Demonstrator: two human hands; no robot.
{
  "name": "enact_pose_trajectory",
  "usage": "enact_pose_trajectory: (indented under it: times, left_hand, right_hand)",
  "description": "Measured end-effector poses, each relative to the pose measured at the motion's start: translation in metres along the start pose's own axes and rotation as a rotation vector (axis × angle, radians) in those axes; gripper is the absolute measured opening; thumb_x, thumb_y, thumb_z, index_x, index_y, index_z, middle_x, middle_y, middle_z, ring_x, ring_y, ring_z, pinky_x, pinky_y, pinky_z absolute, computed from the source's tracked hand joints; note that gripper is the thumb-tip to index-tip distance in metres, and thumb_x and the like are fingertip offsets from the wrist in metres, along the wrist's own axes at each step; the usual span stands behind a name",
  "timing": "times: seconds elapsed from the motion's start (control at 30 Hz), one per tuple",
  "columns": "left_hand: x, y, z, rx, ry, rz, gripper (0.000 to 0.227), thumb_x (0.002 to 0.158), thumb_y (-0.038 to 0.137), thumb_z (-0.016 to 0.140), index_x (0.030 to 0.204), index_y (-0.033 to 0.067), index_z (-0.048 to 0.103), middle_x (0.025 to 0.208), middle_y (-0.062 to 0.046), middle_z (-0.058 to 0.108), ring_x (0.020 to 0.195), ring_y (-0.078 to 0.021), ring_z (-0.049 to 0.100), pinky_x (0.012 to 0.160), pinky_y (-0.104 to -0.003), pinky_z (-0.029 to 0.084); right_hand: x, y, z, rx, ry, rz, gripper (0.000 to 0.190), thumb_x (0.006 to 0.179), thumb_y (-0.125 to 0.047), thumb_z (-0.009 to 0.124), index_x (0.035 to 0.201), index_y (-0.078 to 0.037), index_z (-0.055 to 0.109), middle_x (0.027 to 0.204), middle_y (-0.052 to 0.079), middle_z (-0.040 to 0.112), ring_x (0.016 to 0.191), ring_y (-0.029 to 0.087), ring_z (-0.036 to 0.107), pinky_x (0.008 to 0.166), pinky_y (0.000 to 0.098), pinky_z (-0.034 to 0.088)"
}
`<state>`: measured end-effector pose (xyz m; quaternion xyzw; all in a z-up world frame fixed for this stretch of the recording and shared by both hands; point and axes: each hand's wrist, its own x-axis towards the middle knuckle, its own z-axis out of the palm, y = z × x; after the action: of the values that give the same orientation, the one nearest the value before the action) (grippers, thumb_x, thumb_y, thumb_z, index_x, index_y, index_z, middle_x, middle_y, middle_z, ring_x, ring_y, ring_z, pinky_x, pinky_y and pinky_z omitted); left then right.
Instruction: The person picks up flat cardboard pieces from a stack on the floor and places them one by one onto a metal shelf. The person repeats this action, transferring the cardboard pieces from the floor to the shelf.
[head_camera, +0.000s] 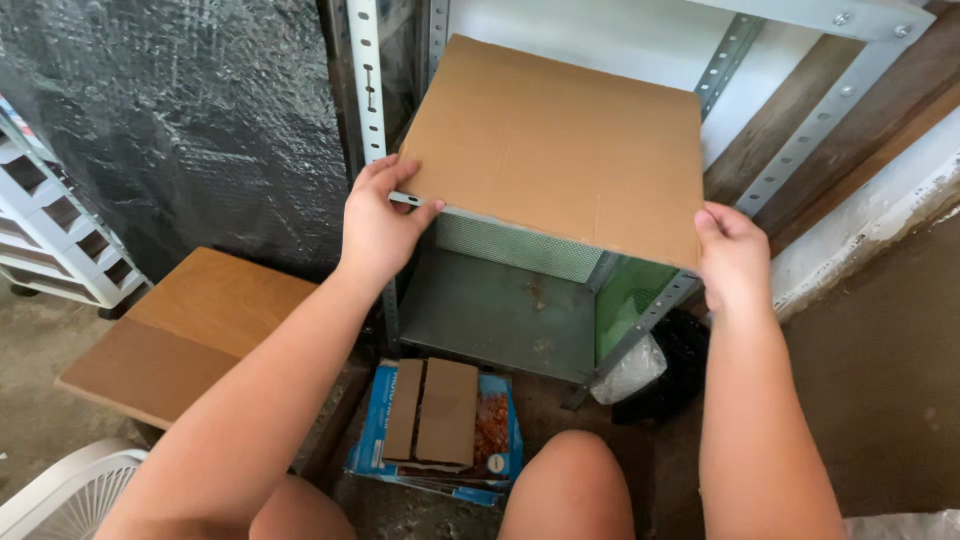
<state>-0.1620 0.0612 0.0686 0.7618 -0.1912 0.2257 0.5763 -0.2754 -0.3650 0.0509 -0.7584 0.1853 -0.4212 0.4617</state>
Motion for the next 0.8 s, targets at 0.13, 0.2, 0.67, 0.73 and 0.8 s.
enact_pose_trajectory:
  times: [0.13, 0.2, 0.67, 0.73, 0.8]
  left_hand:
    - [0.031, -0.005, 0.014, 0.044, -0.005, -0.005, 0.058, 0.077, 0.015, 0.094, 0.128, 0.0021, 0.071, 0.14, -0.018, 0.058, 0.125, -0.0428, 0.062, 0.093, -0.035, 0.063]
    - [0.046, -0.014, 0.024, 0.148, -0.011, -0.026, 0.053, 0.077, 0.022, 0.095, 0.124, 0.011, 0.074, 0.137, -0.01, 0.059, 0.126, -0.0352, 0.063, 0.101, -0.038, 0.06]
    - [0.094, -0.054, 0.069, 0.201, -0.086, -0.258, 0.055, 0.081, 0.023, 0.089, 0.13, 0.0229, 0.065, 0.133, -0.003, 0.063, 0.133, -0.0289, 0.059, 0.115, -0.042, 0.046]
    - [0.097, -0.062, 0.072, 0.22, -0.095, -0.281, 0.057, 0.081, 0.025, 0.089, 0.132, 0.0237, 0.063, 0.134, -0.003, 0.062, 0.134, -0.0287, 0.059, 0.116, -0.042, 0.046]
    - [0.097, -0.063, 0.073, 0.239, -0.109, -0.304, 0.058, 0.082, 0.024, 0.089, 0.133, 0.0242, 0.062, 0.136, -0.004, 0.063, 0.134, -0.0292, 0.058, 0.116, -0.043, 0.046]
  right_hand:
    - [0.038, 0.013, 0.015, -0.156, 0.036, -0.039, 0.017, 0.098, -0.03, 0.083, 0.113, -0.022, 0.081, 0.084, -0.002, 0.07, 0.081, 0.015, 0.068, 0.067, 0.0314, 0.052]
    - [0.043, 0.0, 0.026, -0.274, 0.044, -0.021, 0.015, 0.091, -0.039, 0.087, 0.102, -0.03, 0.082, 0.076, -0.008, 0.07, 0.076, 0.016, 0.071, 0.061, 0.0316, 0.053]
    - [0.107, 0.063, 0.077, -0.314, -0.029, 0.007, 0.019, 0.097, -0.034, 0.079, 0.105, -0.017, 0.081, 0.089, 0.008, 0.075, 0.096, 0.032, 0.073, 0.075, 0.0411, 0.056]
    - [0.104, 0.059, 0.079, -0.342, -0.05, 0.022, 0.02, 0.098, -0.034, 0.077, 0.107, -0.016, 0.081, 0.092, 0.01, 0.076, 0.1, 0.035, 0.072, 0.08, 0.0436, 0.057]
    - [0.099, 0.053, 0.08, -0.387, -0.06, 0.051, 0.021, 0.097, -0.037, 0.076, 0.107, -0.02, 0.081, 0.093, 0.004, 0.077, 0.102, 0.031, 0.072, 0.082, 0.0416, 0.057]
